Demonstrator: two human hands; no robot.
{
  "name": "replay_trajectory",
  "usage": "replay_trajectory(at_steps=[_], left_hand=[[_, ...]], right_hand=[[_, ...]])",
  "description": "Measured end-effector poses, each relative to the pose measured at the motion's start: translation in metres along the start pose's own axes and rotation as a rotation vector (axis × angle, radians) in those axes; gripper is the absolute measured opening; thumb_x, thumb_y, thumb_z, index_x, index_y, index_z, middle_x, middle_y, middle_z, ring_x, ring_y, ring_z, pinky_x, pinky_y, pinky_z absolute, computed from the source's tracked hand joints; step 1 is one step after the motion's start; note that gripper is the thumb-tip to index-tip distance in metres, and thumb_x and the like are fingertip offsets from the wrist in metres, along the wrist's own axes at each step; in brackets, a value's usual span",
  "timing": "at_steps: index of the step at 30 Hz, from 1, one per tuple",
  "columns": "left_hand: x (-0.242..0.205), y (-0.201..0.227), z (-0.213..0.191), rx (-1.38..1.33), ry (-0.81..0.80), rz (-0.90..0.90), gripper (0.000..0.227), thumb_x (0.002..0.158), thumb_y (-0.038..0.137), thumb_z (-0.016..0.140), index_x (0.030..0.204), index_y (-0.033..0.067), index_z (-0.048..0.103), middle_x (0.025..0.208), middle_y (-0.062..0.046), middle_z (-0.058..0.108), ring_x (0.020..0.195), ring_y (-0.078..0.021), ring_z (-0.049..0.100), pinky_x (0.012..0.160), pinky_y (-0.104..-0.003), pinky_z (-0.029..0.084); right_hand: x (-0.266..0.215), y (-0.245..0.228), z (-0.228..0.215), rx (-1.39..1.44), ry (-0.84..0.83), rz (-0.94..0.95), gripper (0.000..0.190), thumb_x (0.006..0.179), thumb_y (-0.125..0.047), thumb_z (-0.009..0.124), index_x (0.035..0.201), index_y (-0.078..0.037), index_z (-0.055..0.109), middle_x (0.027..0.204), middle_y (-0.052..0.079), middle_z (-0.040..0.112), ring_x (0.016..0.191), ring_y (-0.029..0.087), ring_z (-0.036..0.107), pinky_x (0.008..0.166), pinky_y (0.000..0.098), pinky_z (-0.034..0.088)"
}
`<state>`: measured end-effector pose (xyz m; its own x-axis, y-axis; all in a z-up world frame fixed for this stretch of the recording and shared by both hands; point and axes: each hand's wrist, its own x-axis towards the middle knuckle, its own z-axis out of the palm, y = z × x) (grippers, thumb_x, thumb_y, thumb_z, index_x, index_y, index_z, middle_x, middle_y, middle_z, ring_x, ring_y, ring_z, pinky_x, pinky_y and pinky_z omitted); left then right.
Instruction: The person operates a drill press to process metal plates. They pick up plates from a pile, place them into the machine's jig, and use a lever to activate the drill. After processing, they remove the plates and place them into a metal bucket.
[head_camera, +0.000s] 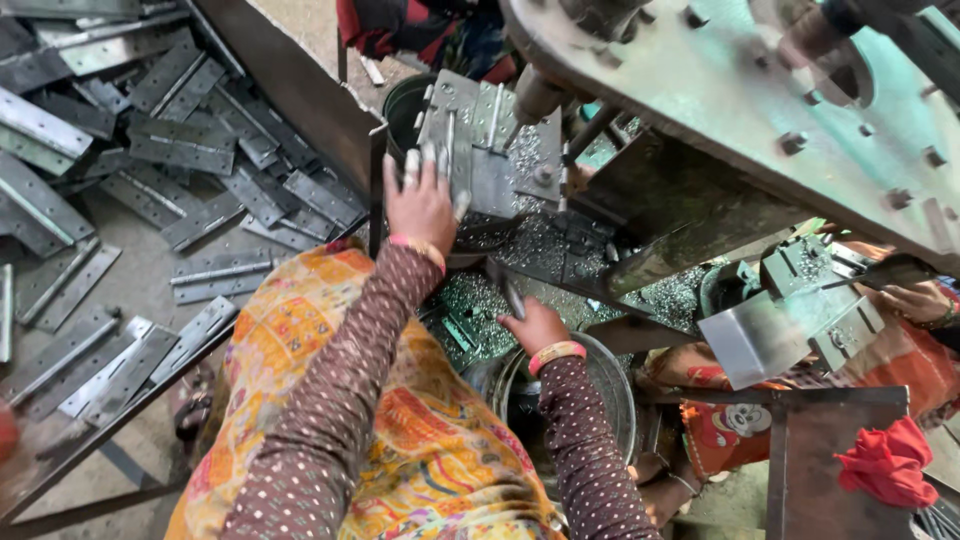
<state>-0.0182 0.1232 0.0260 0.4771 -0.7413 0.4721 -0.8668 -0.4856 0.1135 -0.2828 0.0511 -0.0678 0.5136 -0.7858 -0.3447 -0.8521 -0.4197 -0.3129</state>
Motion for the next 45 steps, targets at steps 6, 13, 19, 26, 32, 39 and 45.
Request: replay_trajectory(at_steps=[6, 13, 19, 26, 32, 39, 45], left_hand=[[-0.053, 0.044, 0.015, -0.071, 0.025, 0.114, 0.051, 0.101, 0.04, 0.049, 0.124, 0.0003, 0.071, 0.145, -0.017, 0.057, 0.142, -0.0302, 0.049, 0.126, -0.052, 0.013], [-0.004, 0.048, 0.032, -0.177, -0.132, 0.103, 0.033, 0.095, 0.022, 0.051, 0.11, 0.003, 0.074, 0.143, -0.017, 0.059, 0.138, -0.0283, 0.05, 0.125, -0.057, 0.012], [-0.003, 0.041, 0.031, -0.157, -0.045, 0.118, 0.039, 0.097, 0.029, 0.052, 0.112, 0.0012, 0.074, 0.14, -0.019, 0.061, 0.14, -0.0319, 0.049, 0.125, -0.053, 0.013], [-0.003, 0.034, 0.04, -0.223, -0.054, 0.129, 0.038, 0.099, 0.028, 0.052, 0.113, -0.0011, 0.073, 0.144, -0.019, 0.059, 0.142, -0.0331, 0.048, 0.126, -0.05, 0.017], [0.015, 0.044, 0.073, -0.078, -0.046, 0.111, 0.047, 0.104, 0.035, 0.05, 0.122, -0.0029, 0.07, 0.145, -0.023, 0.057, 0.142, -0.0361, 0.046, 0.126, -0.05, 0.015], [0.03, 0.045, 0.072, -0.095, -0.071, 0.092, 0.053, 0.102, 0.039, 0.049, 0.124, -0.0047, 0.069, 0.143, -0.023, 0.056, 0.141, -0.0363, 0.046, 0.124, -0.049, 0.014], [0.012, 0.039, 0.063, -0.013, 0.01, 0.145, 0.046, 0.1, 0.03, 0.051, 0.124, -0.0026, 0.071, 0.145, -0.021, 0.056, 0.139, -0.0352, 0.048, 0.125, -0.047, 0.016]], right_hand=[[0.012, -0.018, -0.031, -0.113, -0.075, -0.012, 0.067, 0.08, -0.061, 0.076, 0.108, -0.001, 0.066, 0.097, 0.019, 0.073, 0.089, 0.037, 0.071, 0.082, 0.0468, 0.055], [0.004, -0.036, -0.056, -0.133, -0.048, -0.035, 0.065, 0.08, -0.059, 0.077, 0.11, -0.003, 0.069, 0.101, 0.02, 0.073, 0.094, 0.038, 0.07, 0.085, 0.0474, 0.054], [-0.005, 0.0, 0.026, 0.009, -0.005, 0.043, 0.056, 0.087, -0.05, 0.072, 0.112, -0.001, 0.064, 0.089, 0.022, 0.074, 0.081, 0.038, 0.074, 0.076, 0.0469, 0.057], [-0.003, 0.013, 0.049, 0.059, 0.068, -0.014, 0.05, 0.086, -0.045, 0.075, 0.108, -0.001, 0.066, 0.082, 0.021, 0.074, 0.074, 0.038, 0.073, 0.071, 0.0491, 0.057], [0.03, -0.017, -0.042, -0.224, -0.183, 0.078, 0.06, 0.093, -0.058, 0.069, 0.105, 0.0, 0.069, 0.083, 0.015, 0.074, 0.072, 0.031, 0.075, 0.07, 0.0441, 0.06], [-0.006, 0.015, 0.053, -0.023, 0.099, 0.018, 0.052, 0.087, -0.052, 0.073, 0.097, -0.002, 0.067, 0.081, 0.021, 0.072, 0.075, 0.039, 0.071, 0.069, 0.0506, 0.055], [0.004, 0.014, 0.042, -0.001, 0.07, -0.023, 0.059, 0.08, -0.055, 0.077, 0.096, 0.0, 0.066, 0.086, 0.023, 0.072, 0.081, 0.04, 0.071, 0.073, 0.0493, 0.054]])
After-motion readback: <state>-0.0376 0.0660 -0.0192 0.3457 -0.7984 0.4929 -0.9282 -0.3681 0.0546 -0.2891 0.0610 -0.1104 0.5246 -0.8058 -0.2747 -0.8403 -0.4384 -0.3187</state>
